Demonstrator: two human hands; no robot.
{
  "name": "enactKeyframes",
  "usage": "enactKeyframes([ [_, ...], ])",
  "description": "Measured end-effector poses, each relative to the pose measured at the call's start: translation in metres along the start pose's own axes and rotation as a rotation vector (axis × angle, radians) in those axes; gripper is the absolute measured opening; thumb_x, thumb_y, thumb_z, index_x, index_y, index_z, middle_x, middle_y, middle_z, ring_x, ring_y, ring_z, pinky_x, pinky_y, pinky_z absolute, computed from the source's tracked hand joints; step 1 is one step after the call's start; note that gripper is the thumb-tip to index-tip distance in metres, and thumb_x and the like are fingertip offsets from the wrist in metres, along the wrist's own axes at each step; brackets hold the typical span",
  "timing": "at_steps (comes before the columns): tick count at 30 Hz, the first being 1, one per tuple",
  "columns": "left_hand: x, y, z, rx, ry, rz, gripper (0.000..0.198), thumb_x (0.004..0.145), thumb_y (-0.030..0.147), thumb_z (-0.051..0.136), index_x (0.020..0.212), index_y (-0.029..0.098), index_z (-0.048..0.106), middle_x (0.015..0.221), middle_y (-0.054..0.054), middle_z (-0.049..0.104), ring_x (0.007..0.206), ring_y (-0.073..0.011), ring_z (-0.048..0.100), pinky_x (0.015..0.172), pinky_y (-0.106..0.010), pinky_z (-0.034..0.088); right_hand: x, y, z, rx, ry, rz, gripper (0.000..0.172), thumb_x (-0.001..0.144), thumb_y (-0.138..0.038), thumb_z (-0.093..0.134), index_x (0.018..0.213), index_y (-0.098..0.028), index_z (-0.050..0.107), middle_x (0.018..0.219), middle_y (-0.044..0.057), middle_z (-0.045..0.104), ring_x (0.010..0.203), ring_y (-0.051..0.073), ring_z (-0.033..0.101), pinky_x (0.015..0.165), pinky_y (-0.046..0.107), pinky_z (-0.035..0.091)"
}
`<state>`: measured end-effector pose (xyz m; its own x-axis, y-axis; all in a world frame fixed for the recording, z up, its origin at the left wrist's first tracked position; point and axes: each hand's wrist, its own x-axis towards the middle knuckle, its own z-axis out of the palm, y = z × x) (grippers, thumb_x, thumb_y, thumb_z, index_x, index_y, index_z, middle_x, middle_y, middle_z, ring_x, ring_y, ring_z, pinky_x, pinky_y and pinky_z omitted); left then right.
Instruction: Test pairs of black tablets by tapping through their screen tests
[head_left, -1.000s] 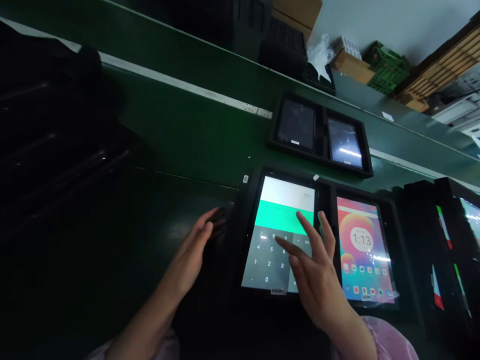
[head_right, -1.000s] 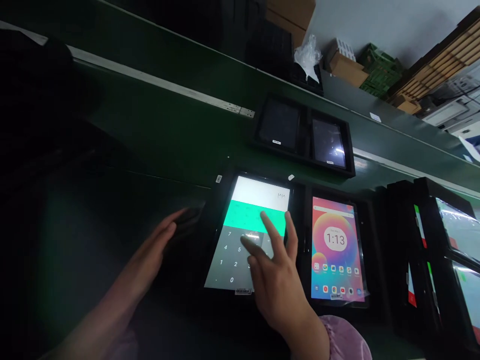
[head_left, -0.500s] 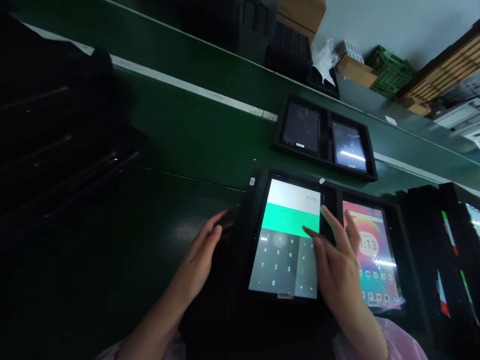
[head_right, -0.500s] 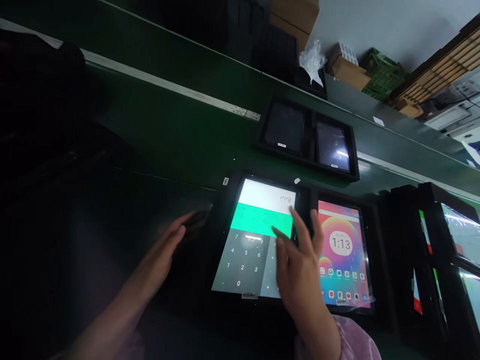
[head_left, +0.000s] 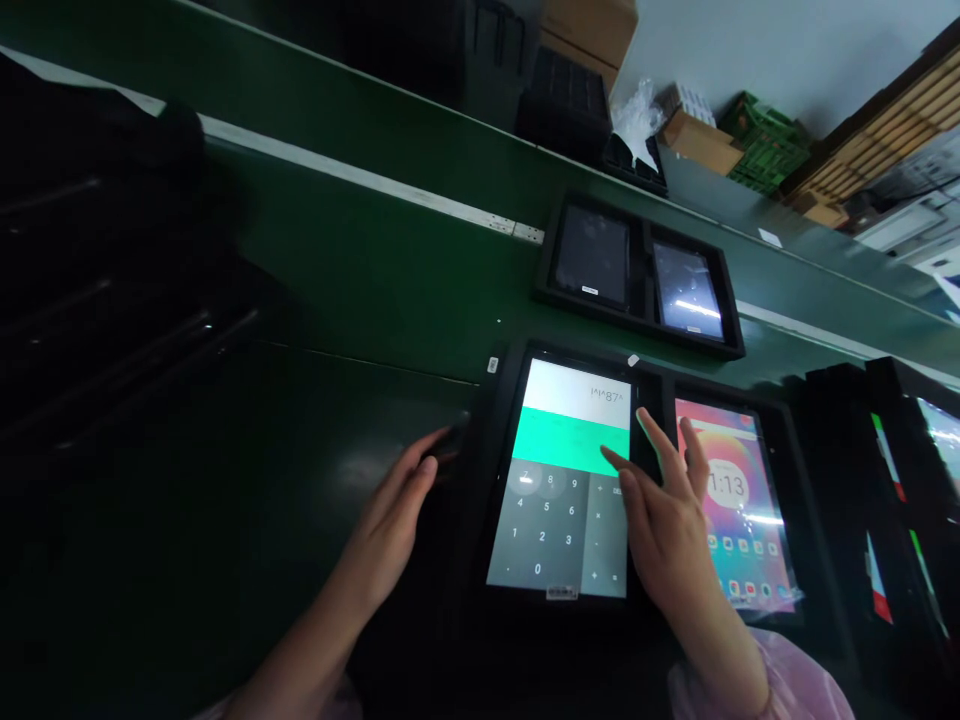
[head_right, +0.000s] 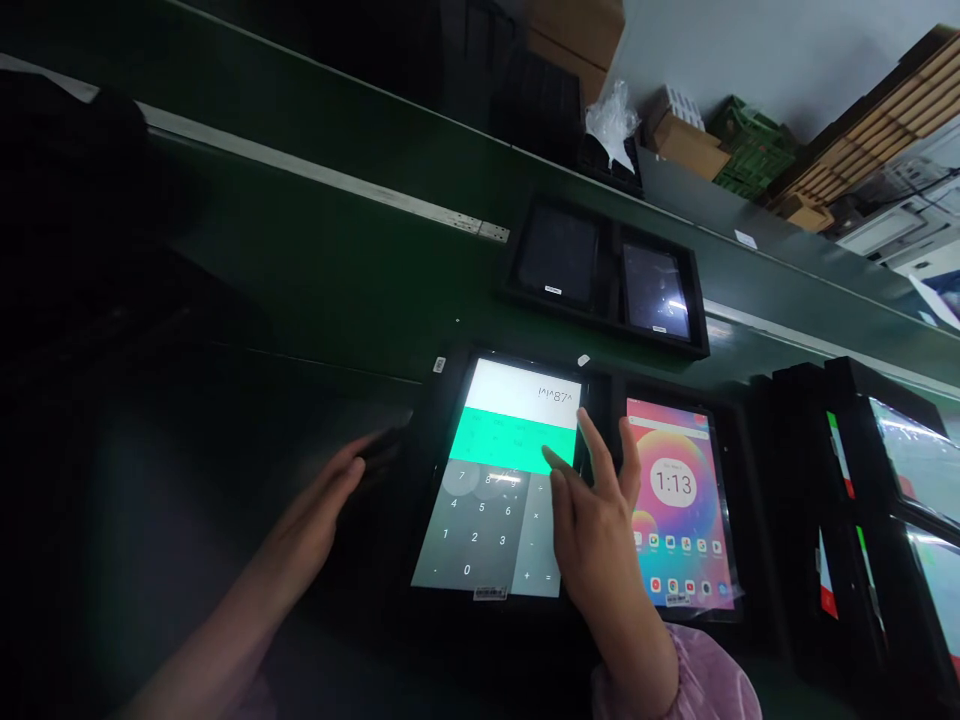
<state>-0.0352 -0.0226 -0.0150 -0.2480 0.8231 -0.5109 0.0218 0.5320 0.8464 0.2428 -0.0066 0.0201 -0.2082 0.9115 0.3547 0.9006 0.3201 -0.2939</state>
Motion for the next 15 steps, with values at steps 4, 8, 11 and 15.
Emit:
enactKeyframes([
  [4, 0.002, -0.004, 0.0, 0.0, 0.024, 0.008, 0.073, 0.089, 0.079, 0.053, 0.139, 0.028, 0.07, 0.153, -0.009, 0.069, 0.147, -0.0361, 0.059, 0.123, -0.051, 0.046, -0.001, 0.003, 0.001, 0.002, 0.056, 0.052, 0.039, 0.111, -0.033, 0.045, 0.115, -0.028, 0.083, 0.163, 0.005, 0.055, 0.162, 0.04, 0.027, 0.119, 0.074, 0.044],
  [8, 0.001, 0.001, 0.0, 0.002, 0.038, 0.032, 0.069, 0.089, 0.075, 0.056, 0.134, 0.025, 0.072, 0.143, -0.01, 0.075, 0.141, -0.0361, 0.064, 0.121, -0.05, 0.049, 0.001, -0.004, 0.004, 0.028, -0.016, 0.018, 0.038, 0.112, -0.035, 0.045, 0.124, -0.03, 0.081, 0.169, 0.004, 0.047, 0.166, 0.041, 0.02, 0.122, 0.074, 0.041],
  [11, 0.001, 0.007, 0.0, 0.003, 0.06, 0.045, 0.062, 0.089, 0.072, 0.056, 0.128, 0.026, 0.074, 0.137, -0.009, 0.078, 0.136, -0.0362, 0.068, 0.12, -0.051, 0.05, 0.002, -0.002, -0.005, 0.053, -0.018, 0.024, 0.038, 0.111, -0.034, 0.046, 0.123, -0.031, 0.081, 0.169, 0.002, 0.047, 0.166, 0.041, 0.02, 0.122, 0.072, 0.041],
  [15, 0.0, 0.014, 0.001, -0.044, 0.095, -0.003, 0.053, 0.092, 0.066, 0.059, 0.125, 0.027, 0.074, 0.131, -0.009, 0.081, 0.132, -0.035, 0.071, 0.119, -0.052, 0.051, -0.013, 0.023, -0.039, 0.075, 0.146, -0.007, 0.034, 0.108, -0.024, 0.052, 0.112, -0.032, 0.084, 0.154, 0.002, 0.064, 0.158, 0.035, 0.04, 0.121, 0.063, 0.047],
])
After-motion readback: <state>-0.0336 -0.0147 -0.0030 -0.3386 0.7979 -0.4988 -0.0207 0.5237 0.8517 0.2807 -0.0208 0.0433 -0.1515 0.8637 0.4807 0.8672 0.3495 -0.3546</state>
